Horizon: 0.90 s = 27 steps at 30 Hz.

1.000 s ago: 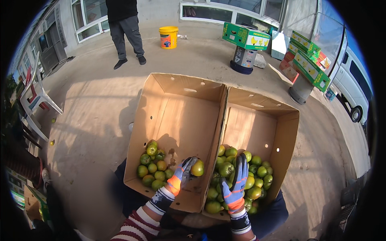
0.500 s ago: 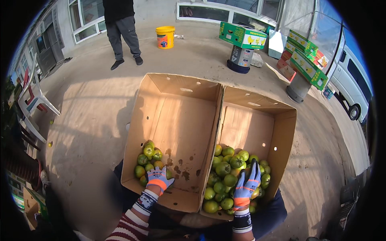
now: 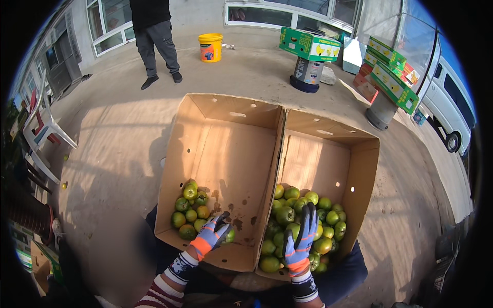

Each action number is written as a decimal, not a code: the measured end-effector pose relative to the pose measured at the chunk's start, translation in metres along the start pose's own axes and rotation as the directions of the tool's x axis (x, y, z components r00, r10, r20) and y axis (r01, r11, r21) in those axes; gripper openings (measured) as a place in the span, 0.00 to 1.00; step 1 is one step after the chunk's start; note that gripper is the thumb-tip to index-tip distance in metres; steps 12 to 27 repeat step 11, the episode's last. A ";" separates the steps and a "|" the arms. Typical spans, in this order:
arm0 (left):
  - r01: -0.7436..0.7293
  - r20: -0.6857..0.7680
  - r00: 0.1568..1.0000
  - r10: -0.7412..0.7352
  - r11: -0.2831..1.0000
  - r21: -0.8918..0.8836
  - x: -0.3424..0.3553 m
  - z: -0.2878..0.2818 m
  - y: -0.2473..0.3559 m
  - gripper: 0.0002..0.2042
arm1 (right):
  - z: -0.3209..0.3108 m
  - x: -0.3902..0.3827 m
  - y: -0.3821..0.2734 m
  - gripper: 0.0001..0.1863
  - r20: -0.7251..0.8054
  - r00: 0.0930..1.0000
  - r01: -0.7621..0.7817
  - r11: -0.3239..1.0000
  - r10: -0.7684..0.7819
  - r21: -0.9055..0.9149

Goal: The person sits cross-legged and sorts green and red fruits between two cardboard boxes, picking up individual fruits and moving them from one box to the other.

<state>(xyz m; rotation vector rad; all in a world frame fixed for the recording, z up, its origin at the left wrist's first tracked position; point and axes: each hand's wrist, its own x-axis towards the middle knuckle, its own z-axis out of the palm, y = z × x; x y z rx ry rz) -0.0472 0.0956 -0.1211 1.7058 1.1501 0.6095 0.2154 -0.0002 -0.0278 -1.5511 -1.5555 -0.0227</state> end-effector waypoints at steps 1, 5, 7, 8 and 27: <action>-0.104 0.035 0.993 0.114 0.973 -0.207 0.002 0.009 0.026 0.28 | -0.001 0.000 -0.016 0.36 0.050 0.994 0.091 0.994 -0.094 0.061; -0.306 0.074 0.905 0.418 0.764 -0.569 -0.012 0.045 0.122 0.28 | 0.011 0.002 -0.057 0.33 0.086 0.927 0.341 0.915 -0.366 0.215; -0.227 0.146 0.893 0.426 0.705 -0.672 -0.018 0.050 0.143 0.28 | 0.004 0.004 -0.056 0.25 -0.073 0.931 0.365 0.908 -0.358 0.204; -0.176 0.159 0.903 0.400 0.679 -0.712 -0.017 0.051 0.147 0.28 | 0.002 0.000 -0.047 0.24 -0.127 0.935 0.353 0.898 -0.330 0.263; -0.266 0.125 0.874 0.470 0.676 -0.688 -0.011 0.055 0.146 0.25 | -0.005 0.001 -0.038 0.27 -0.199 0.953 0.281 0.913 -0.228 0.296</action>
